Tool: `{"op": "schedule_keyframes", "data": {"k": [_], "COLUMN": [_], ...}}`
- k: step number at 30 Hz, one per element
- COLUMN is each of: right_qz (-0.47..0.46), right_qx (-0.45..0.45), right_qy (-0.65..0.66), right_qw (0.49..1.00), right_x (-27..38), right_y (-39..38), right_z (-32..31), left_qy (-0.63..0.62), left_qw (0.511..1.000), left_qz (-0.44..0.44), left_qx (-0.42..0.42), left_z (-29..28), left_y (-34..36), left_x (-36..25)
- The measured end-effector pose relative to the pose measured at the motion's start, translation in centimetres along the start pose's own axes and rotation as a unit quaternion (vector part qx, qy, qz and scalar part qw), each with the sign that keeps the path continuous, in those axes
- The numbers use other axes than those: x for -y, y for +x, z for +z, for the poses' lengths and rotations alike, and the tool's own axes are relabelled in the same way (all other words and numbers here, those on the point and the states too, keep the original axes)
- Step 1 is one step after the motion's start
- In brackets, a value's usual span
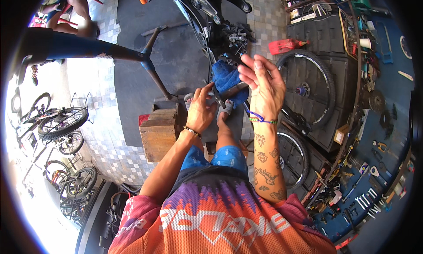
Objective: The person cleans the bicycle frame with a cloth, then uses a hex wrench to tighten bolts on the frame. They continue to wipe and adjust components on the bike frame while it is mounted on a repair stand.
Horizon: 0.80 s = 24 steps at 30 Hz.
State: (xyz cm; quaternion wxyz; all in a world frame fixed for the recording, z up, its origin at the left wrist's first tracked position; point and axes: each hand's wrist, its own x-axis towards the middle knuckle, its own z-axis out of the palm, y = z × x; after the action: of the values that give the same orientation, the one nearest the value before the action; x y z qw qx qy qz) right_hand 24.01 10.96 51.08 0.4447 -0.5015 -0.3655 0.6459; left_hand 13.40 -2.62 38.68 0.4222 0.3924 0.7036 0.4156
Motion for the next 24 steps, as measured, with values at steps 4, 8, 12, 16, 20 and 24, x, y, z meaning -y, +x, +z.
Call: {"op": "schedule_keyframes", "data": {"k": [4,8,12,16,20,24], "right_qz": [-0.003,-0.003,0.038,0.066,0.083,0.084], "right_qx": [-0.005,-0.040,-0.054,-0.034,-0.010,0.030], "right_qy": [-0.054,-0.097,-0.131,-0.147,-0.155,-0.130], "right_qw": [0.999,0.994,0.989,0.986,0.984,0.988], "right_x": [0.4,1.1,1.8,2.0,3.8,6.5], "right_y": [-2.6,-6.0,-9.6,-11.1,-10.6,-8.7], "right_z": [-4.2,-8.6,-12.8,-16.9,-19.8,-22.8], "left_qy": [0.039,0.105,0.114,0.142,0.212,0.248], "left_qw": [0.998,0.990,0.988,0.979,0.966,0.952], "left_qz": [0.029,0.030,0.015,0.027,-0.028,-0.034], "left_qx": [-0.035,-0.084,-0.105,-0.147,-0.147,-0.177], "left_z": [2.0,4.1,5.6,6.5,6.5,5.6], "left_y": [0.2,0.9,1.2,1.1,-0.2,-1.5], "left_x": [1.2,1.9,2.6,3.5,2.3,0.0]}}
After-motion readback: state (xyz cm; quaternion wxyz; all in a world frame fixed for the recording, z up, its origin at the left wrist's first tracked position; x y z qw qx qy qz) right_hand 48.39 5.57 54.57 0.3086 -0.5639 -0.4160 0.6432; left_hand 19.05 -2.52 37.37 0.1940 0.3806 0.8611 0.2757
